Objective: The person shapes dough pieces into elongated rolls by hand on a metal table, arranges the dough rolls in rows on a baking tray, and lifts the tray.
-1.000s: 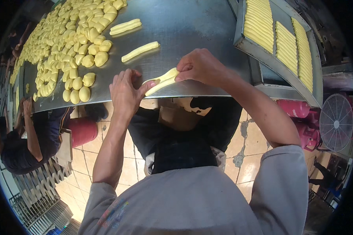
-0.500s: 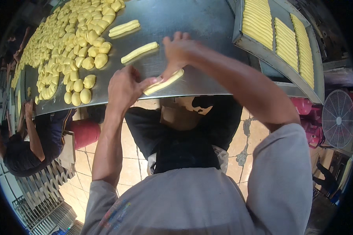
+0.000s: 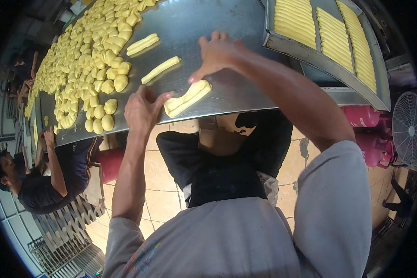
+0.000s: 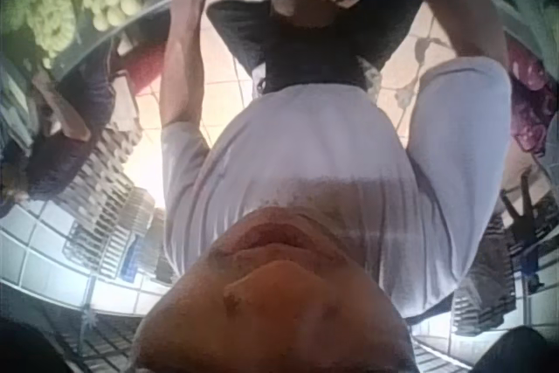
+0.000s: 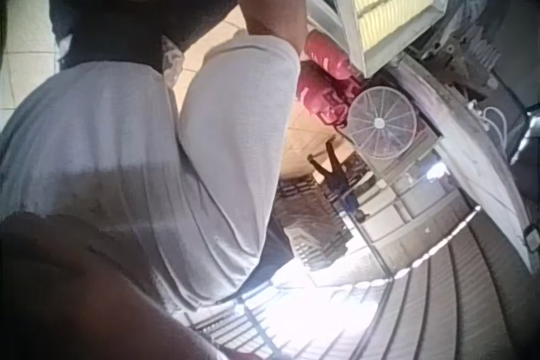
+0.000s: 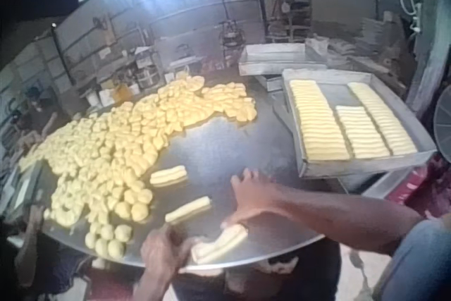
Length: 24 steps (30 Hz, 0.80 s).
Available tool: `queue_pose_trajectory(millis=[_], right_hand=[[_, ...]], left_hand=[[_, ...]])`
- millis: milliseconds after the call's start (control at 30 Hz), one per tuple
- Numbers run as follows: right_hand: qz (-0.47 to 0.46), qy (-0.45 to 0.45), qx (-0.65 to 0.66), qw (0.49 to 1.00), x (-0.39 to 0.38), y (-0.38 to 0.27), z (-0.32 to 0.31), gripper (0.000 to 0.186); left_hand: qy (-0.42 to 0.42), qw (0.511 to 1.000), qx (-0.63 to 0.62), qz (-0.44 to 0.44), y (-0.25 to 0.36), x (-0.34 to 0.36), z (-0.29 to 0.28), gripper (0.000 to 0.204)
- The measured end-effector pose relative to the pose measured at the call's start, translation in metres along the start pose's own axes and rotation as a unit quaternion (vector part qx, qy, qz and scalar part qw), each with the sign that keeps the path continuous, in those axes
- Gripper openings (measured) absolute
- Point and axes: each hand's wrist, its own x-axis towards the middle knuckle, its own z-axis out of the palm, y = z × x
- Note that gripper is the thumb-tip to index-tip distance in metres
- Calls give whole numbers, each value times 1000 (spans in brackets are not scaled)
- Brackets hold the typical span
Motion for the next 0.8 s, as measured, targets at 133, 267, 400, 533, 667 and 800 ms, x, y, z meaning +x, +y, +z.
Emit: queue_pose_trajectory(millis=[133,267,400,533,667,800], right_hand=[[-78,-42,13,996,-9,28,-8,93],[-67,-46,-7,997,-5,8,-3,94],[21,-24,-45,998,-5,-3,-5,95],[-68,-29,14,997,-7,26,-6,95],[-43,-57,5,997,-8,16,-7,96],[19,-36,-15,999,-1,4,-9,99]], left_hand=[[-7,999,12,-33,6,3,-4,62],[-46,999,24,16,44,12,-7,77],[-145,982,27,-119,47,16,-12,72],[-74,997,-14,7,21,2,-8,67],[-71,995,-62,-14,22,0,-8,58],[-95,994,-32,-42,12,4,-11,54]])
